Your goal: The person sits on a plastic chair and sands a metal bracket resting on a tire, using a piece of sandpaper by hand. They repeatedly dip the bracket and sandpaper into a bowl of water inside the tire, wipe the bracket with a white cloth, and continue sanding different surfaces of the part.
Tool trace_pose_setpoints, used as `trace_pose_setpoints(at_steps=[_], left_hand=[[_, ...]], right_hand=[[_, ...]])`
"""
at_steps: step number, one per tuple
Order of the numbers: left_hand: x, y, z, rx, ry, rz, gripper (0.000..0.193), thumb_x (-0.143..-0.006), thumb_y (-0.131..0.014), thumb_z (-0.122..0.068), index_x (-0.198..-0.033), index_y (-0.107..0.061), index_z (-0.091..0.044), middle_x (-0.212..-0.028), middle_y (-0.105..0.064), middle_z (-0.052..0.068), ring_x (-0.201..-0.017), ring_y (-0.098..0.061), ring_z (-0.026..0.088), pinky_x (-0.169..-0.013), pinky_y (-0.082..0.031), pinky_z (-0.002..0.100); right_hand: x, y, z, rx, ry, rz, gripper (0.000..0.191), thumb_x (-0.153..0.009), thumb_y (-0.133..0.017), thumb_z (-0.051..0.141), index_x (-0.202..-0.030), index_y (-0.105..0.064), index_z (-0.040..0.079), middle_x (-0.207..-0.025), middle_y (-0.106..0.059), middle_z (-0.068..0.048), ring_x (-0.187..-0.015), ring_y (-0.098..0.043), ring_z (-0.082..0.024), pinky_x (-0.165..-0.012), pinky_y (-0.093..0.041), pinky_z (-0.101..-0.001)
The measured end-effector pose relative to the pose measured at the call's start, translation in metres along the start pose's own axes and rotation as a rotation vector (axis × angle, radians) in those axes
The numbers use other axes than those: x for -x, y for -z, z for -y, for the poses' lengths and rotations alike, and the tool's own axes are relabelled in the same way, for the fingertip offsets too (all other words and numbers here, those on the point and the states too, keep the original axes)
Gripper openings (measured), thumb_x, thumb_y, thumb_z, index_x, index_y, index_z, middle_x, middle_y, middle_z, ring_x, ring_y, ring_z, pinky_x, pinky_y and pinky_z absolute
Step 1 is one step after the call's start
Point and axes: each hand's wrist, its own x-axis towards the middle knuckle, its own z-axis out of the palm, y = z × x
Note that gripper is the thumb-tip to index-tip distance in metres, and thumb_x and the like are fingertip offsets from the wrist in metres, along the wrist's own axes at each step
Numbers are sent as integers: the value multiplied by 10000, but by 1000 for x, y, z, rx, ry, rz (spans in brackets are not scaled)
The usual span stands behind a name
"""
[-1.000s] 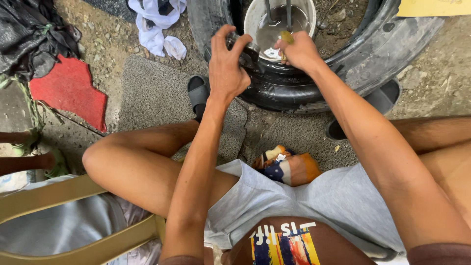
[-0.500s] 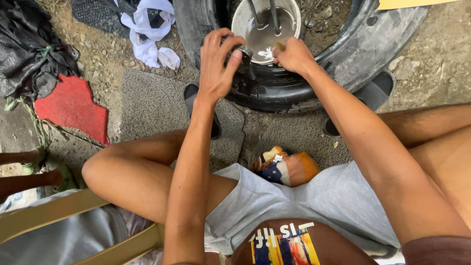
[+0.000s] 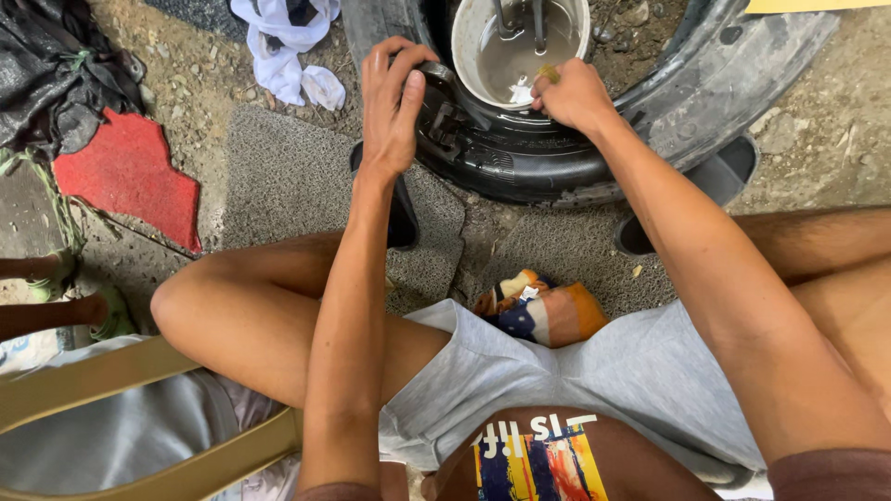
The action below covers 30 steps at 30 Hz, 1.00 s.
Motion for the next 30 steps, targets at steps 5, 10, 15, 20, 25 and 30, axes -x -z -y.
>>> trace_pose_setpoints(at_steps=[5, 10, 15, 20, 25, 30], left_hand=[[2, 1, 1, -3, -3, -2, 480, -1083, -443, -488, -1233, -673, -94, -1322, -534, 139, -1318, -463, 340, -1167, -355, 472], [2, 0, 2, 6, -15, -1, 455, -1065, -468, -477, -1243, -672, -111, -1324, -534, 127, -1313, -471, 322, -1167, -359, 463], [2, -4, 1, 9, -23, 2, 416, -1064, -519, -465, -1248, -672, -125, -1336, -531, 121, -1332, -458, 324, -1160, -375, 464], [0, -11, 4, 37, -6, 0, 329, -1019, -613, -408, -1167, -704, -129, -1307, -544, 90, -1318, -458, 304, -1139, -384, 458], [-8, -16, 5, -36, 32, -1, 242, -819, -881, -317, -814, -744, -117, -1198, -625, 48, -1269, -477, 293, -1118, -340, 478], [-10, -14, -7, -94, 55, 29, 618, -686, -876, -312, -1197, -579, -131, -1312, -509, 108, -1295, -436, 316, -1104, -343, 470]], right_hand=[[0, -1, 0, 16, 21, -23, 274, -1032, -587, 210, -947, -742, 1, -821, -760, -52, -742, -721, -106, -739, -562, -302], [0, -3, -1, 2, 15, -20, 288, -1038, -577, 204, -936, -737, -14, -821, -757, -65, -745, -722, -119, -737, -573, -304], [0, -5, -1, -6, 6, -19, 278, -1039, -579, 207, -962, -728, -14, -826, -751, -64, -743, -722, -116, -729, -580, -300], [1, -4, -1, -13, 4, -8, 282, -1048, -574, 210, -974, -726, -15, -858, -758, -64, -760, -716, -105, -745, -578, -297], [3, -4, 1, -3, -14, -15, 281, -1046, -575, 206, -975, -728, -19, -855, -756, -66, -751, -710, -112, -747, -571, -302], [4, -4, 1, -46, 26, -18, 264, -1032, -567, 183, -982, -728, -21, -854, -755, -66, -755, -717, -115, -733, -581, -300]])
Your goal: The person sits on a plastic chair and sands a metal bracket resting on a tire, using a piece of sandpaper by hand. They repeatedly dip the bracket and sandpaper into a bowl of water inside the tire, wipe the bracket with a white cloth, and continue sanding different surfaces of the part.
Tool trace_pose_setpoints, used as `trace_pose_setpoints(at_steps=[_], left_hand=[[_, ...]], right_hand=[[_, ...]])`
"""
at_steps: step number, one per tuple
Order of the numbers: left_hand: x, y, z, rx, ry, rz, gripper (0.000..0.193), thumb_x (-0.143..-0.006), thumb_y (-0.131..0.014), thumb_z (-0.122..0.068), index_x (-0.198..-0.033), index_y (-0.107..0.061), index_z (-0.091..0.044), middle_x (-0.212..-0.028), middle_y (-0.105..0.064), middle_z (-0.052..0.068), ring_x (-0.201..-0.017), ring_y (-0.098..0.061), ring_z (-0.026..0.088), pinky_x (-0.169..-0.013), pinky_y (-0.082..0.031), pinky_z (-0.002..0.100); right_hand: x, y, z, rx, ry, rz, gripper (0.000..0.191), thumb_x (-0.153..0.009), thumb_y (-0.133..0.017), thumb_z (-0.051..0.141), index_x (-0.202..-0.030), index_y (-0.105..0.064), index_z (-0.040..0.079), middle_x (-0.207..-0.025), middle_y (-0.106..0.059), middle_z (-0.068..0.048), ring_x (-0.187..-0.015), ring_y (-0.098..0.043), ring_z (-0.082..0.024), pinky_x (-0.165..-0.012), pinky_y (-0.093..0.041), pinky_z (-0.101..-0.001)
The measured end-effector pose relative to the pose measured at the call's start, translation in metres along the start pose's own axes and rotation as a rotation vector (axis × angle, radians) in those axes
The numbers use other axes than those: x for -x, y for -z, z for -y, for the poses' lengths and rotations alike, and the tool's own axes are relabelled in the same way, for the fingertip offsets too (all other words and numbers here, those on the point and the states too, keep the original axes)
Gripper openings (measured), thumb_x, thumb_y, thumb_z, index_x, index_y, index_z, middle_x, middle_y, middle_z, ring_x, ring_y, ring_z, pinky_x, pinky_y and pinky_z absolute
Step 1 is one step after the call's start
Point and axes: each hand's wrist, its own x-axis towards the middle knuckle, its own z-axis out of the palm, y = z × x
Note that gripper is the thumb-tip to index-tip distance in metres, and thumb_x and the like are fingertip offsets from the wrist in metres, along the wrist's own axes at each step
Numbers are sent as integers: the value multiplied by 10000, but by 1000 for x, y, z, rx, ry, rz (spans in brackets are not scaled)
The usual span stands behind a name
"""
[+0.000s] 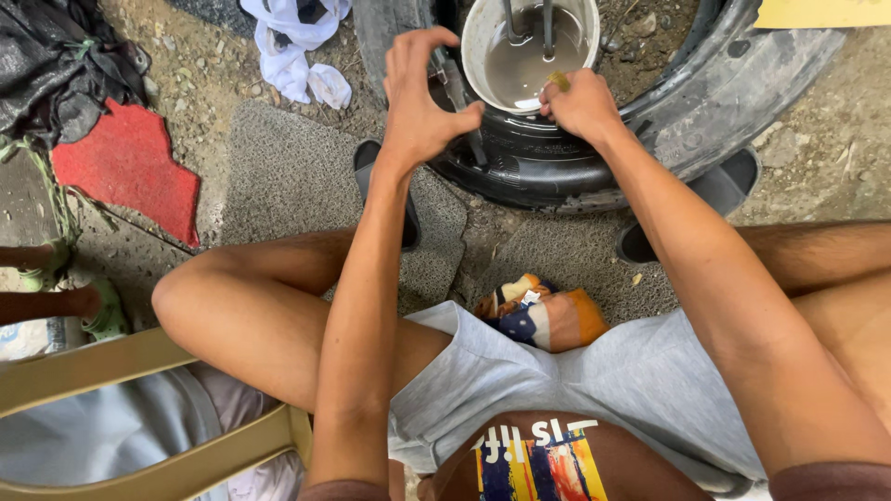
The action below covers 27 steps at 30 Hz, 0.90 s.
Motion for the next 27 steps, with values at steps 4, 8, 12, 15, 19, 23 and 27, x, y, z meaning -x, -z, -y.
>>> trace_pose_setpoints(at_steps=[4, 8, 12, 15, 19, 23, 27], left_hand=[[-3, 6, -12, -310, 135, 113, 901, -723, -860, -407, -1402, -373, -66, -1308, -469, 190, -1273, -472, 398, -1009, -419, 493], [-4, 13, -17, -256, 498, 313, 944, -833, -791, -503, -1442, -281, 7, -1364, -428, 272, -1089, -596, 468, -923, -501, 544], [1, 18, -21, -92, 368, 287, 727, -773, -814, -342, -1341, -454, -66, -1305, -504, 230, -1105, -663, 413, -965, -558, 491], [5, 19, -28, -241, 286, 351, 594, -717, -854, -285, -1253, -610, -213, -1262, -565, 184, -1159, -637, 386, -987, -525, 474], [8, 20, -38, -339, 413, 345, 721, -721, -846, -291, -1375, -551, -216, -1165, -578, 181, -1106, -609, 384, -951, -422, 520], [15, 27, -37, -117, 359, 239, 541, -780, -805, -207, -1268, -598, -99, -1200, -566, 179, -1071, -631, 361, -930, -493, 417], [17, 31, -23, -21, 186, 368, 460, -700, -754, -45, -1148, -649, -64, -1120, -606, 158, -1038, -634, 342, -899, -506, 412]], right_hand=[[1, 1, -1, 45, -10, -5, 285, -1032, -572, 221, -983, -736, -6, -851, -764, -60, -762, -732, -123, -770, -579, -310], [2, 2, -2, 106, 15, -22, 305, -1025, -588, 251, -954, -755, 7, -838, -768, -71, -785, -736, -161, -818, -556, -337], [3, 1, -2, 155, 52, -42, 302, -1009, -604, 256, -944, -770, 13, -830, -769, -82, -830, -744, -196, -850, -540, -355], [4, 0, -2, 186, 33, -47, 307, -998, -641, 281, -1020, -755, -3, -882, -769, -131, -869, -753, -230, -878, -543, -375], [6, 0, -3, 231, 20, -43, 300, -1001, -653, 272, -1134, -749, 22, -984, -744, -203, -909, -738, -294, -870, -536, -422], [10, 3, -5, 246, 118, -71, 275, -957, -724, 227, -1128, -750, 14, -996, -744, -221, -914, -732, -301, -860, -536, -436], [12, 2, -2, 260, 132, -74, 299, -902, -809, 228, -1041, -717, -21, -968, -745, -195, -890, -736, -278, -836, -547, -425]])
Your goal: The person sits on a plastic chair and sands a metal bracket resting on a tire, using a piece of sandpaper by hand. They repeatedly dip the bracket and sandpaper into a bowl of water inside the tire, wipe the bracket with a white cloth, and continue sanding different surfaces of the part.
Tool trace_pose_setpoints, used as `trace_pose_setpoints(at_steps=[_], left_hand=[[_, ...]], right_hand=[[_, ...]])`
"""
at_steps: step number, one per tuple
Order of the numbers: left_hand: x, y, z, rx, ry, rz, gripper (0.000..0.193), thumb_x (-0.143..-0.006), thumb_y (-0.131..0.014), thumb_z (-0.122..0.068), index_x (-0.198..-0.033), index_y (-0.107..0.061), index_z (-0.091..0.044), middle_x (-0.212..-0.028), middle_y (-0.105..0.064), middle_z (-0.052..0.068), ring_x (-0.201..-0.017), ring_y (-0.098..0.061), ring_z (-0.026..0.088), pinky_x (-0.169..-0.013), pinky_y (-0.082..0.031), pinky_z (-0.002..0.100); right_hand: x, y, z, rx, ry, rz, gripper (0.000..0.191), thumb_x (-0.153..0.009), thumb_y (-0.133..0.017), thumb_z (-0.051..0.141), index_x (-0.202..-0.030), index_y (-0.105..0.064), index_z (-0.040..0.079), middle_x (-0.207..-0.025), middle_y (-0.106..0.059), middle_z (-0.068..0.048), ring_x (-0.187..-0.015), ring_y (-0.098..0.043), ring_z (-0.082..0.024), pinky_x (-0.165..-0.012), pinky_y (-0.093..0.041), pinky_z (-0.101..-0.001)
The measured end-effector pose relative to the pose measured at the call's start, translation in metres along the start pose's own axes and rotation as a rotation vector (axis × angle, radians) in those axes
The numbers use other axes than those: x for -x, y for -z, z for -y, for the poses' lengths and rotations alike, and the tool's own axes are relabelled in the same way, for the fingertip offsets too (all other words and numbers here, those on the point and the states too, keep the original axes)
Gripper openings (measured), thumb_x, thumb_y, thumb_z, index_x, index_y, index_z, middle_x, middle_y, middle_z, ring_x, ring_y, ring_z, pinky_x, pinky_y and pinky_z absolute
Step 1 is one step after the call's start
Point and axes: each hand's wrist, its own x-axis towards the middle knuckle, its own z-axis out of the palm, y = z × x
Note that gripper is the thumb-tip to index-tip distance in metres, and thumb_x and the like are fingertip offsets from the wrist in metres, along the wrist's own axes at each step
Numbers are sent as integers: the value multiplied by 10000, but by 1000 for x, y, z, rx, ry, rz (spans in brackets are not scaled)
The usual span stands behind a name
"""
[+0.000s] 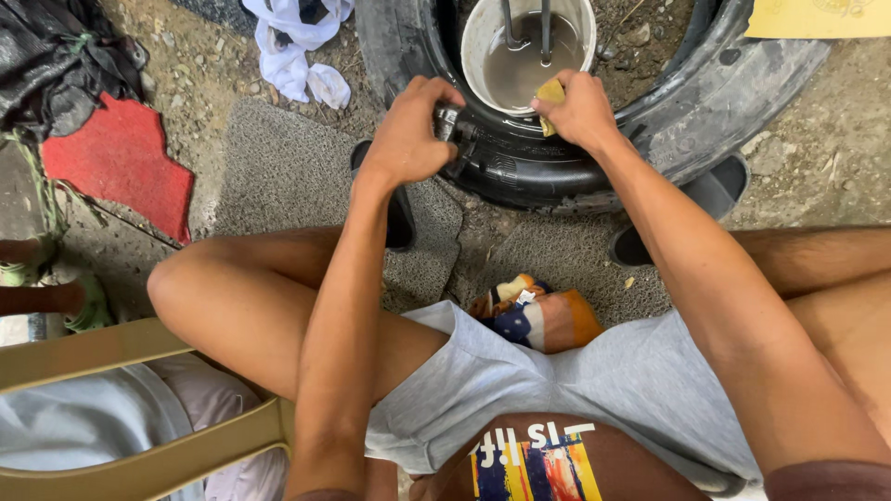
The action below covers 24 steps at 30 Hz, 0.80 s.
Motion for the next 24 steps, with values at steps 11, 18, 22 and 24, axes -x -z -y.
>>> trace_pose_setpoints(at_steps=[11, 18, 22, 24], left_hand=[[-25, -31, 10, -120, -329, -107, 504, -601, -762, -109, -1097, -675, -128, -1187, -579, 173, -1155, -548, 371, -922, -403, 496], [-38, -48, 22, 84, 138, -361, 446, -932, -622, -414, -1230, -627, -82, -1130, -710, 146, -1110, -633, 336, -1017, -472, 493], [-51, -58, 23, -107, 77, -490, 374, -823, -632, -378, -1090, -671, -119, -1006, -739, 105, -1083, -666, 309, -1044, -360, 675], [-52, -59, 23, -61, 148, -432, 353, -806, -632, -377, -1045, -666, -118, -1008, -729, 116, -1020, -663, 336, -864, -479, 588]], right_hand=[[-1, -19, 20, -220, 209, 58, 205, -952, -779, 170, -1051, -736, -4, -911, -751, -102, -801, -674, -136, -736, -535, -315], [11, -34, 31, -214, 177, 154, 213, -934, -838, 165, -992, -727, -7, -877, -718, -72, -749, -620, -135, -692, -504, -314], [23, -43, 38, -73, 234, 129, 287, -863, -850, 148, -1050, -720, -26, -899, -722, -94, -757, -643, -168, -709, -528, -342], [28, -44, 40, -22, 279, 69, 364, -827, -866, 160, -1072, -701, -53, -886, -722, -127, -744, -652, -189, -710, -531, -358]])
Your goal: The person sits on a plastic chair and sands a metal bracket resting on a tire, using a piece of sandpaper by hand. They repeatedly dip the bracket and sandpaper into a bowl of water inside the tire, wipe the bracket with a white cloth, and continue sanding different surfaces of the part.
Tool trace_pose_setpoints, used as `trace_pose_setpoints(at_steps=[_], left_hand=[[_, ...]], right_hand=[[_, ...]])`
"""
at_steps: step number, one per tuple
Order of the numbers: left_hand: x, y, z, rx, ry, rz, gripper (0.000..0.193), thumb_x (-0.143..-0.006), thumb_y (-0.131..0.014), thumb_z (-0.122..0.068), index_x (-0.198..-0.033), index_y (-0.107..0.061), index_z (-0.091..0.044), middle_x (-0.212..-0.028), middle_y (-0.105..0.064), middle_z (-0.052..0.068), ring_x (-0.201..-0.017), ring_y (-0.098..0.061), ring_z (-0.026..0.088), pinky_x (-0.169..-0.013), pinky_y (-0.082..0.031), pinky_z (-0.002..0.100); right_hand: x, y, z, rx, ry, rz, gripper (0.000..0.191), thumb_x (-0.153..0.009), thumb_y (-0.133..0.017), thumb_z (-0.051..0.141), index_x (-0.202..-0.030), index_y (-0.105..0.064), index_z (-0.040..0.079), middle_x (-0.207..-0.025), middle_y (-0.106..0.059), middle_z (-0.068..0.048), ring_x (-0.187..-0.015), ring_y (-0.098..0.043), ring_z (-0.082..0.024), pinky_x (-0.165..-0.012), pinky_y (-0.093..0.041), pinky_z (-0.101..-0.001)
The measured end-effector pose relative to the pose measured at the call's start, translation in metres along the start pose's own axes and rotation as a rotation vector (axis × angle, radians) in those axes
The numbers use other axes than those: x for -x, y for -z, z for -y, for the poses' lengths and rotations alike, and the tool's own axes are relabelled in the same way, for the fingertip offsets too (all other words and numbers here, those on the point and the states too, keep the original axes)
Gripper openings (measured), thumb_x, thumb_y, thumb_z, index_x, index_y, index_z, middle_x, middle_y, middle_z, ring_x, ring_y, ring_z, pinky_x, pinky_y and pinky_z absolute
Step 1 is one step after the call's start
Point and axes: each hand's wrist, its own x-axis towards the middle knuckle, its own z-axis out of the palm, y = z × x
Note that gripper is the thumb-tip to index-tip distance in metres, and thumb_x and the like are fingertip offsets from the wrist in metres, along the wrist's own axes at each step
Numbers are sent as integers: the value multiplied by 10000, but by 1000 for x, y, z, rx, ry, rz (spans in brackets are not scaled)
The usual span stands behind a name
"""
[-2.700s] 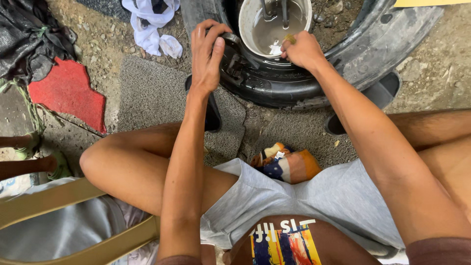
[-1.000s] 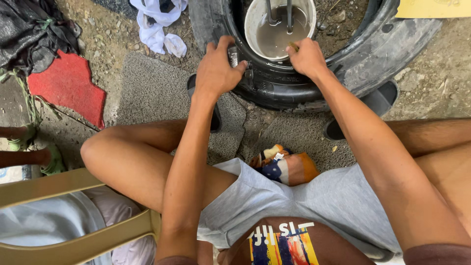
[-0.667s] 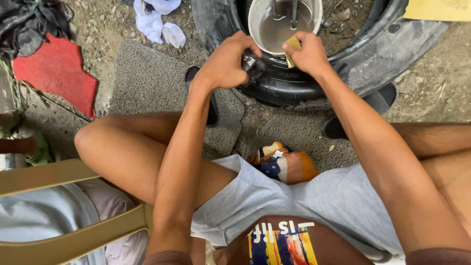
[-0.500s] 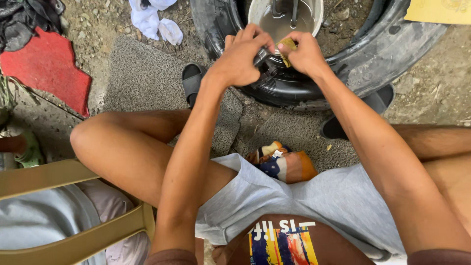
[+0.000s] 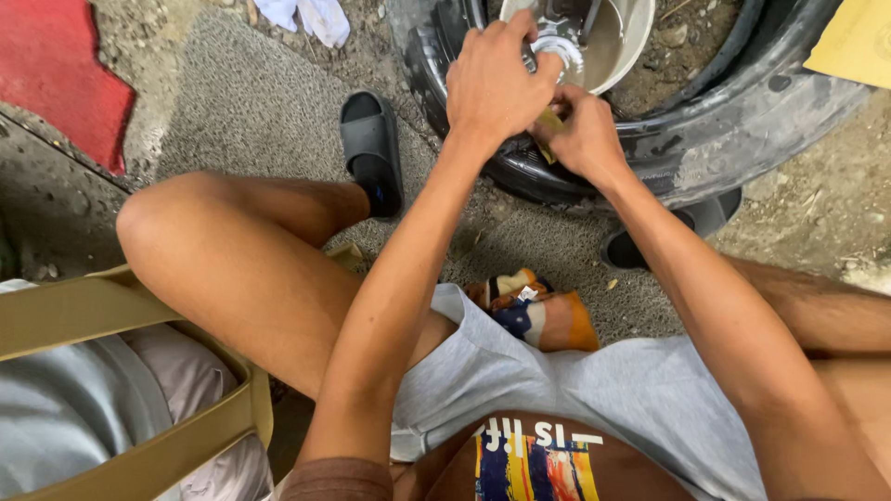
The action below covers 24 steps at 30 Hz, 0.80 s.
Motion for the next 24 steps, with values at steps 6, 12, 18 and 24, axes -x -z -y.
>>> trace_pose_setpoints(at_steps=[6, 12, 18, 24], left_hand=[[7, 8, -5, 50, -43, -19, 324, -813, -628, -375, -1009, -637, -116, -949, -690, 131, -961, -674, 337, -741, -552, 534], [6, 11, 0, 57, -28, -49, 300, -832, -612, -356, -1006, -639, -114, -951, -698, 115, -989, -677, 331, -755, -546, 545], [9, 0, 0, 59, -53, -85, 394, -779, -604, -336, -1073, -648, -76, -983, -688, 170, -977, -668, 349, -704, -551, 533], [7, 1, 0, 45, -69, -93, 375, -794, -614, -337, -1058, -663, -74, -976, -695, 151, -957, -672, 335, -736, -562, 521]], right_hand=[[-18, -19, 9, 255, -136, -162, 284, -885, -766, 178, -1036, -755, -62, -925, -720, -306, -916, -712, -444, -814, -537, -519], [-28, -29, 1, 235, -275, -158, 274, -909, -744, 228, -999, -777, -29, -953, -708, -309, -969, -698, -458, -871, -530, -525], [-21, -27, -7, 143, -55, -185, 431, -865, -722, 148, -1260, -674, -17, -963, -701, -309, -991, -694, -464, -800, -535, -517], [-33, -32, 3, 275, 19, -237, 325, -896, -792, 118, -1182, -722, -21, -959, -730, -310, -934, -666, -498, -781, -510, -528]])
